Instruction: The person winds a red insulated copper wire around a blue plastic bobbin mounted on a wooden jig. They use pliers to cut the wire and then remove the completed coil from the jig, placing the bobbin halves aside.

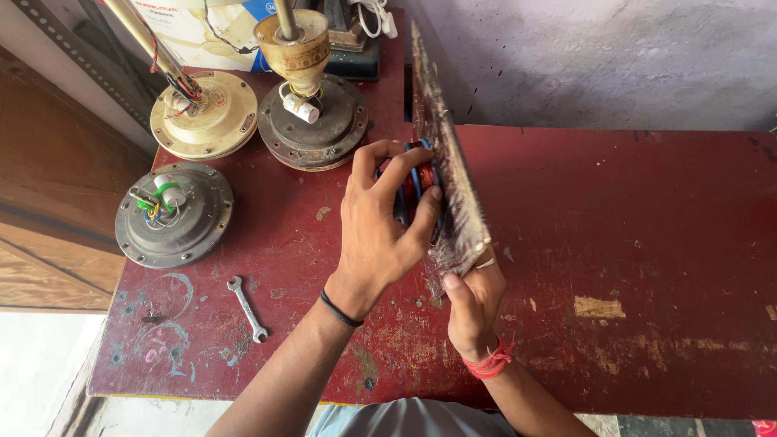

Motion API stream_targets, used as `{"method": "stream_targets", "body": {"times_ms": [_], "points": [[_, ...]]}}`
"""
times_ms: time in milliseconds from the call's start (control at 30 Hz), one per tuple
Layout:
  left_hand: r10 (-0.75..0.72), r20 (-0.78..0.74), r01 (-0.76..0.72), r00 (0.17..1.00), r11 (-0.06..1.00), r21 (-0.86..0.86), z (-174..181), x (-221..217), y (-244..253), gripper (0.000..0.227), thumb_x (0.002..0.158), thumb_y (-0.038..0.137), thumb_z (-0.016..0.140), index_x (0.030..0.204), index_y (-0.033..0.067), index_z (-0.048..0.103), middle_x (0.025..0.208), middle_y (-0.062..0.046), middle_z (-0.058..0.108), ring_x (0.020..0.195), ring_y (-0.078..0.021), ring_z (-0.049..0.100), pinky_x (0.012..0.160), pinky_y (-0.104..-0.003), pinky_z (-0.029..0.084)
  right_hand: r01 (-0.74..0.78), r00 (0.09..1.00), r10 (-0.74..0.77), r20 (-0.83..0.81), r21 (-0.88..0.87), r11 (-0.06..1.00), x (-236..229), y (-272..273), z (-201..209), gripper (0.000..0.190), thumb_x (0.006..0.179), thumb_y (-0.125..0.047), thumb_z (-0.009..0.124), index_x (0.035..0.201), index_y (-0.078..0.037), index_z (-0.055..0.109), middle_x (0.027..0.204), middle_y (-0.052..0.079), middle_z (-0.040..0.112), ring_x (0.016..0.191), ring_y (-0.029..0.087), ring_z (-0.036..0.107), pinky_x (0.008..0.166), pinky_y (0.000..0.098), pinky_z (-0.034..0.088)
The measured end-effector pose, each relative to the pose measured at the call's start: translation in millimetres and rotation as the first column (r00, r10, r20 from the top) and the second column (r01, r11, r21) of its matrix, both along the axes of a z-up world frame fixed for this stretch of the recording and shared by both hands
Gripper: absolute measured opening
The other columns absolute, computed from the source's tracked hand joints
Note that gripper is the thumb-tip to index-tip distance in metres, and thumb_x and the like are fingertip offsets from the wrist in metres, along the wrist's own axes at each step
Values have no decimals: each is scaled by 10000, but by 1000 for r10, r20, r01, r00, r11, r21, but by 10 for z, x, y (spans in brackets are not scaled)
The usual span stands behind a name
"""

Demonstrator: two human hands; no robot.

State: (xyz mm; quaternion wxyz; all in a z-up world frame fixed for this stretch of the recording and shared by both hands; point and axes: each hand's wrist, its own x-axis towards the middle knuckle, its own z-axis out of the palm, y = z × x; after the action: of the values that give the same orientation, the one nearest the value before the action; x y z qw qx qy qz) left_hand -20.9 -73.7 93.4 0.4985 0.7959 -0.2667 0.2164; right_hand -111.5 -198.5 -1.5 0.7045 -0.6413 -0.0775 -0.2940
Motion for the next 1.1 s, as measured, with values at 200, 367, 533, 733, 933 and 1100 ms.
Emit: {"method": "stream_targets", "body": {"times_ms": [200, 367, 533, 733, 933, 1100], "points": [[-64, 17, 65, 998, 997, -30, 4, 8, -33, 342, 916, 154, 745, 1252, 108, 695, 1332, -161, 574, 1196, -358, 651, 1001, -442, 555, -10, 1000, 10, -3, 152, 988, 229, -387, 139, 378, 1055, -152, 559, 1253, 163, 628, 1098, 209, 742, 957, 220, 736, 887, 341, 594], [-38, 52, 43, 998, 995, -89, -52, -29, -157, 289, 908, 116, 754, 1194, 120, 718, 1333, -136, 622, 1190, -303, 696, 985, -397, 598, 39, 973, -51, -225, -56, 998, 539, -616, 366, 288, 966, -3, 685, 1239, 85, 667, 1078, 121, 751, 906, 126, 722, 806, 253, 611], [-1, 101, 10, 995, 996, -90, -73, -23, -191, 255, 900, 112, 763, 1151, 130, 716, 1314, -112, 644, 1182, -288, 695, 990, -389, 582, -11, 953, 9, -303, -5, 1000, 668, -682, 457, 249, 922, 16, 741, 1154, 78, 680, 1020, 114, 758, 858, 106, 707, 753, 245, 593], [-38, 93, 42, 995, 999, -35, -3, -7, -196, 380, 878, 135, 740, 1241, 60, 660, 1347, -128, 631, 1245, -337, 637, 1056, -432, 506, -60, 969, 76, -234, 77, 995, 734, -751, 495, 256, 952, 2, 705, 1197, 41, 639, 1013, 70, 743, 864, 74, 694, 752, 222, 580], [-57, 145, 56, 988, 998, 8, 13, 41, -222, 322, 887, 143, 742, 1203, 93, 707, 1357, -105, 644, 1280, -330, 631, 1101, -432, 496, 153, 969, -205, -136, -322, 934, 633, -670, 548, 221, 969, -5, 714, 1172, 44, 643, 1024, 56, 739, 902, 75, 683, 773, 223, 571], [-49, 93, 47, 995, 999, 24, 19, 53, -202, 300, 883, 149, 716, 1177, 93, 701, 1351, -110, 647, 1260, -329, 637, 1086, -439, 483, 69, 971, -114, -212, -206, 976, 613, -646, 545, 240, 930, -4, 729, 1158, 38, 665, 1025, 53, 735, 898, 82, 682, 786, 239, 583]]}}
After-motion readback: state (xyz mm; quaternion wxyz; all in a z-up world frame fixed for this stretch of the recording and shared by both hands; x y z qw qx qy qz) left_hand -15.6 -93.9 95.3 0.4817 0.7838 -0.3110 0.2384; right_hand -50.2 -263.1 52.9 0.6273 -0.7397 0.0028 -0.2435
